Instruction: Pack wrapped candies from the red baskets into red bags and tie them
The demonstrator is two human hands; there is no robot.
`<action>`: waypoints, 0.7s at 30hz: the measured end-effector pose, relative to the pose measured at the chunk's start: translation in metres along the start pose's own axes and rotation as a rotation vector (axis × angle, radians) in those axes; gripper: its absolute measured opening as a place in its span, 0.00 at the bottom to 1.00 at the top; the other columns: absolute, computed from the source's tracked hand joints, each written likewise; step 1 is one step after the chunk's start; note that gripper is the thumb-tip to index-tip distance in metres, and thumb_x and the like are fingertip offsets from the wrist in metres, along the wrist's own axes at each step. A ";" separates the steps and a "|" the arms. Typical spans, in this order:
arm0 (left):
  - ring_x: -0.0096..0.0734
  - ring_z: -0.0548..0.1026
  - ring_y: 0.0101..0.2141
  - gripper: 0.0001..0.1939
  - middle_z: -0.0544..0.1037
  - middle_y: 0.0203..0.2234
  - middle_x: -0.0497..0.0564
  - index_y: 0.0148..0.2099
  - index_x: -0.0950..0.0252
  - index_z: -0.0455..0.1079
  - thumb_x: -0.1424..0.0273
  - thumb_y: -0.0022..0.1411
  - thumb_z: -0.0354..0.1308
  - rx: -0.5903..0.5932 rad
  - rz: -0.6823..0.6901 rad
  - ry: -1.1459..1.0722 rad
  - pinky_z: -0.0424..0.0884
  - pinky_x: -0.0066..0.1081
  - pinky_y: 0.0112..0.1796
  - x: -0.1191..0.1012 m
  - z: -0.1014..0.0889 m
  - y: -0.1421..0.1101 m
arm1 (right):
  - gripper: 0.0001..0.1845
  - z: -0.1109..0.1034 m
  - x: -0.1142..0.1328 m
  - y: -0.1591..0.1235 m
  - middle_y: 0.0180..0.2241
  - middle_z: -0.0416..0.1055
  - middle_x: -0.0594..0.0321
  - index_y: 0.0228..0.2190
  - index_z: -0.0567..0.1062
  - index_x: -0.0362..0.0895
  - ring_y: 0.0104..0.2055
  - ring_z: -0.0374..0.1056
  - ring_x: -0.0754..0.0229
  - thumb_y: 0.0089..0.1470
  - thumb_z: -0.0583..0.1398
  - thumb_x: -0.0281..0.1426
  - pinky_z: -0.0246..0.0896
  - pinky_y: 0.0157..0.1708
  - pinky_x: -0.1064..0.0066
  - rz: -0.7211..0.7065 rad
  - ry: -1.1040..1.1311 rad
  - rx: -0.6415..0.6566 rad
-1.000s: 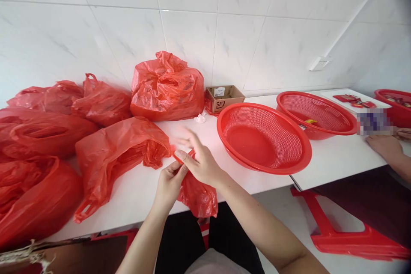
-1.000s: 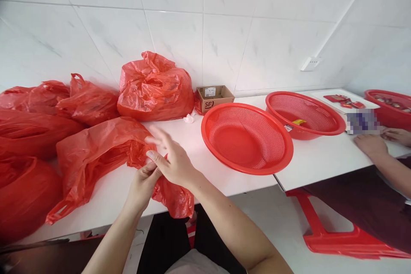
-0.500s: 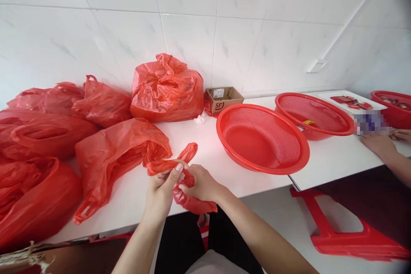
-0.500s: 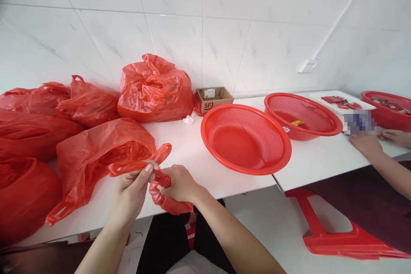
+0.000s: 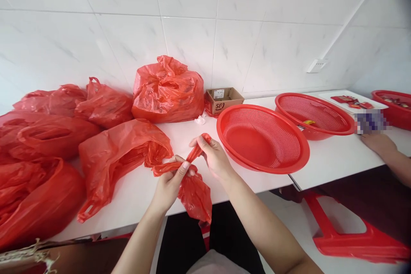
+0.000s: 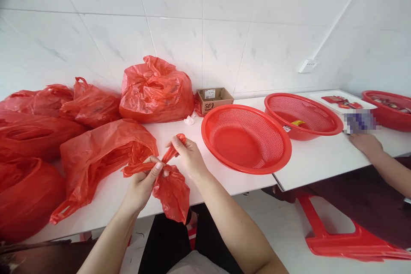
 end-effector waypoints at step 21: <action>0.30 0.76 0.31 0.11 0.78 0.37 0.54 0.30 0.63 0.64 0.69 0.58 0.64 0.212 0.108 0.090 0.72 0.29 0.32 -0.013 -0.010 -0.001 | 0.10 -0.013 0.001 -0.049 0.43 0.71 0.58 0.41 0.75 0.49 0.47 0.68 0.56 0.58 0.57 0.30 0.65 0.48 0.61 -0.182 -0.624 0.004</action>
Point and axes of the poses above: each hand's wrist, its own y-axis towards the middle knuckle, its own z-axis out of the palm, x = y × z, the point moved 4 cm from there along y, towards the middle knuckle
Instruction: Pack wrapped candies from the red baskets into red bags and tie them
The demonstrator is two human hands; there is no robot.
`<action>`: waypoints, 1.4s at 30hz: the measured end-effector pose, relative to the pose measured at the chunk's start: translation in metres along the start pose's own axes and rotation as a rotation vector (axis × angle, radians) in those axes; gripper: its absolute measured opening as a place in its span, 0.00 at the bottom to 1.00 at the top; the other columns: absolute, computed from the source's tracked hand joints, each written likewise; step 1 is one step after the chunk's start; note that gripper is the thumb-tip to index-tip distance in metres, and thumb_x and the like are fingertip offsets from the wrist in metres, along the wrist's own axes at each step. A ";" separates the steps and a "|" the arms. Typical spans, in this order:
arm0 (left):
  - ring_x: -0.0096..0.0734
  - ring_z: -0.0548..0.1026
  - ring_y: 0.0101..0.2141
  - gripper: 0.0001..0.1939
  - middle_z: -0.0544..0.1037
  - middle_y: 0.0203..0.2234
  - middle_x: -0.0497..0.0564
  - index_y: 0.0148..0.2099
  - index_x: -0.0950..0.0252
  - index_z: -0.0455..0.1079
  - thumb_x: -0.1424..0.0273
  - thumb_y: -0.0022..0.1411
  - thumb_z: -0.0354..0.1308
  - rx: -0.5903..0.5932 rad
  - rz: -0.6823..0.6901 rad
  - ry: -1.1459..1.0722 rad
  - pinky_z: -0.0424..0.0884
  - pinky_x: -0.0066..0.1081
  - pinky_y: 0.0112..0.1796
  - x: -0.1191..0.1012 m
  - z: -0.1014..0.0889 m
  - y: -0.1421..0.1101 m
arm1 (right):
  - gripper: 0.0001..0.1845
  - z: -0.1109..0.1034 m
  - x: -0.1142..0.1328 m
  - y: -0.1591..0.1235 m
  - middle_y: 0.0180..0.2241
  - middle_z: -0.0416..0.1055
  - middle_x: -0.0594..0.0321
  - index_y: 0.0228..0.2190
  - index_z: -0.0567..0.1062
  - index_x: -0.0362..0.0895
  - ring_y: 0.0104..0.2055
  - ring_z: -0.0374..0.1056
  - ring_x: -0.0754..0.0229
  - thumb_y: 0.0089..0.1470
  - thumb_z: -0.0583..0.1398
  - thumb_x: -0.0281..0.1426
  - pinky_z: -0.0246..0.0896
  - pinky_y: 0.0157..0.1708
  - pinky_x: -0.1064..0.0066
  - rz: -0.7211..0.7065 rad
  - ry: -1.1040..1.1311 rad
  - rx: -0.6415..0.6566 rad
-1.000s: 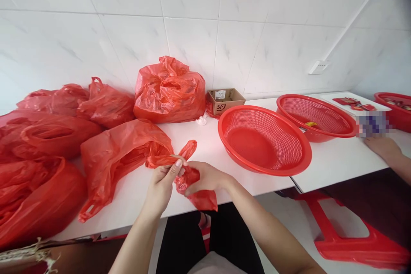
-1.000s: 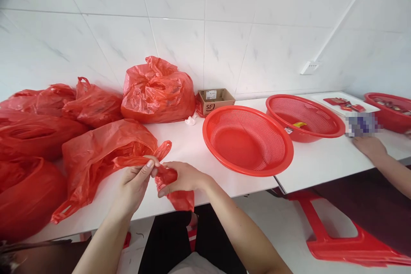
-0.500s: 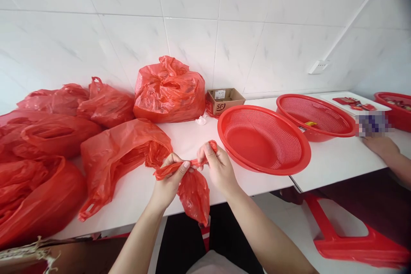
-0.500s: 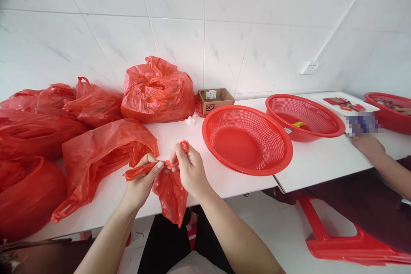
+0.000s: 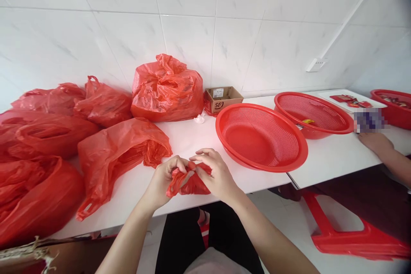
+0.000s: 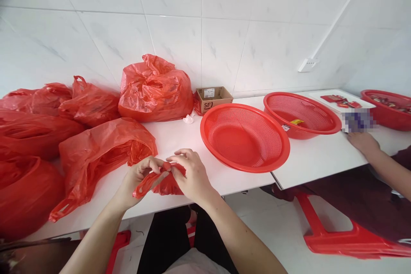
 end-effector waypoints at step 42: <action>0.25 0.76 0.29 0.03 0.78 0.28 0.47 0.37 0.62 0.75 0.75 0.62 0.61 -0.001 0.364 0.573 0.70 0.24 0.31 -0.017 -0.031 0.001 | 0.06 -0.007 -0.009 -0.029 0.26 0.68 0.69 0.27 0.67 0.45 0.27 0.62 0.65 0.55 0.59 0.26 0.55 0.30 0.72 0.270 -0.210 0.415</action>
Point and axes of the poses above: each hand's wrist, its own y-axis towards the middle knuckle, its own z-axis out of the palm, x = y × z, the point moved 4 cm from there along y, towards the middle knuckle
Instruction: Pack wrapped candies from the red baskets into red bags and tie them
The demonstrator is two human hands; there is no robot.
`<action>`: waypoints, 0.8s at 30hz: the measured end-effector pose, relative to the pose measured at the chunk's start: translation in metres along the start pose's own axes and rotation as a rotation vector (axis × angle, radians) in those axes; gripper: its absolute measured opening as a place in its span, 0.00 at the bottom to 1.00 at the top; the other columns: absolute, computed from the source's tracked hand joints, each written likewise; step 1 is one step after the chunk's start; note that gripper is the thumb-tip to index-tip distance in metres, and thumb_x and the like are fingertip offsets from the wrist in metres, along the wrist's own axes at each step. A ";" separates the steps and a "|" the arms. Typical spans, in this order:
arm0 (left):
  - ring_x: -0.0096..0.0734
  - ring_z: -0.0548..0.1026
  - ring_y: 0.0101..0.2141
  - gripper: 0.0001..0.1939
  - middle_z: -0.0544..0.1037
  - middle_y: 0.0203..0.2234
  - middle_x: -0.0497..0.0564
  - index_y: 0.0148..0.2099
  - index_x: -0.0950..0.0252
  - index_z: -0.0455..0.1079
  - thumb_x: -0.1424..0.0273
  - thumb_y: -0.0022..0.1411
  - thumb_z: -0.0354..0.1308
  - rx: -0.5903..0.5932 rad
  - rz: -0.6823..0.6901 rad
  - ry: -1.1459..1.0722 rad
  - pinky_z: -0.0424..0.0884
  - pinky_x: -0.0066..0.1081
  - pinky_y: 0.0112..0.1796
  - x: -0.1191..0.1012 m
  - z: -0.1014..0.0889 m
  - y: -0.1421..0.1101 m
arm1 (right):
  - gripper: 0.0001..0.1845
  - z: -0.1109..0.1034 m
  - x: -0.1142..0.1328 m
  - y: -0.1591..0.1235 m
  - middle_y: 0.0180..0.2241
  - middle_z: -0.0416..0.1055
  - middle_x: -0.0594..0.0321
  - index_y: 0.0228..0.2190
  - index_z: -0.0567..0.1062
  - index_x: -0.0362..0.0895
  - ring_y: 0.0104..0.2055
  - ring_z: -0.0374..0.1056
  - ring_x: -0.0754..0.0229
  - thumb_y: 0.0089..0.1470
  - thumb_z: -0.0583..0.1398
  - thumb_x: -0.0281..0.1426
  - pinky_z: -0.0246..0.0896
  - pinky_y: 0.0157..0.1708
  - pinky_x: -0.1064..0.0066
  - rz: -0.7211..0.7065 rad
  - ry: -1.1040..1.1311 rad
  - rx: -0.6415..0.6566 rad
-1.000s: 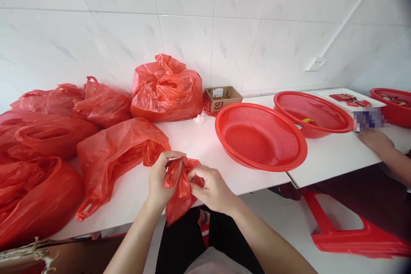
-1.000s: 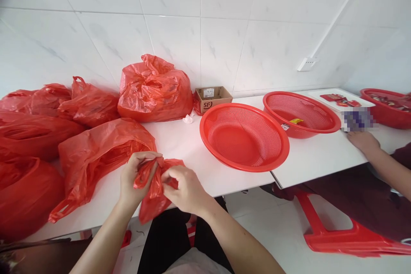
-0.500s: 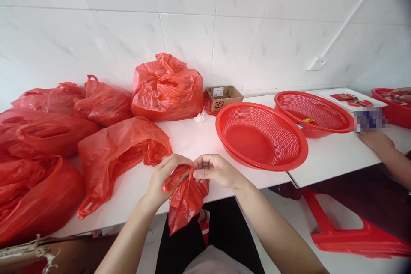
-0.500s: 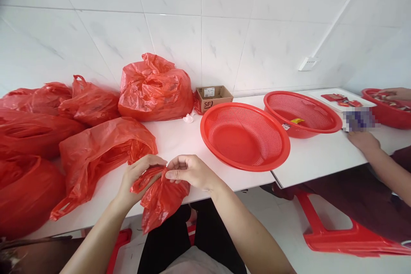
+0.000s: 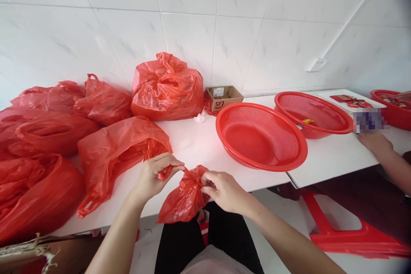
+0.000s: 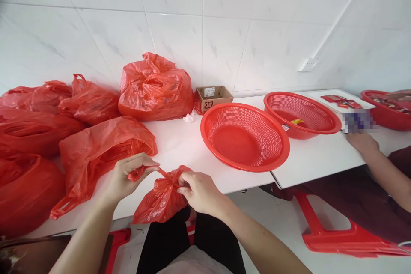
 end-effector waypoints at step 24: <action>0.16 0.66 0.22 0.16 0.68 0.20 0.43 0.29 0.71 0.69 0.65 0.67 0.57 -0.662 0.046 -0.126 0.66 0.24 0.30 -0.077 -0.150 0.092 | 0.23 -0.041 0.095 0.039 0.58 0.67 0.57 0.59 0.64 0.48 0.60 0.63 0.56 0.65 0.54 0.39 0.58 0.58 0.64 -0.512 0.224 -0.262</action>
Point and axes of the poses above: each hand's wrist, its own y-axis towards the middle knuckle, its own z-axis out of the palm, x = y × z, the point moved 4 cm from there along y, towards the middle knuckle
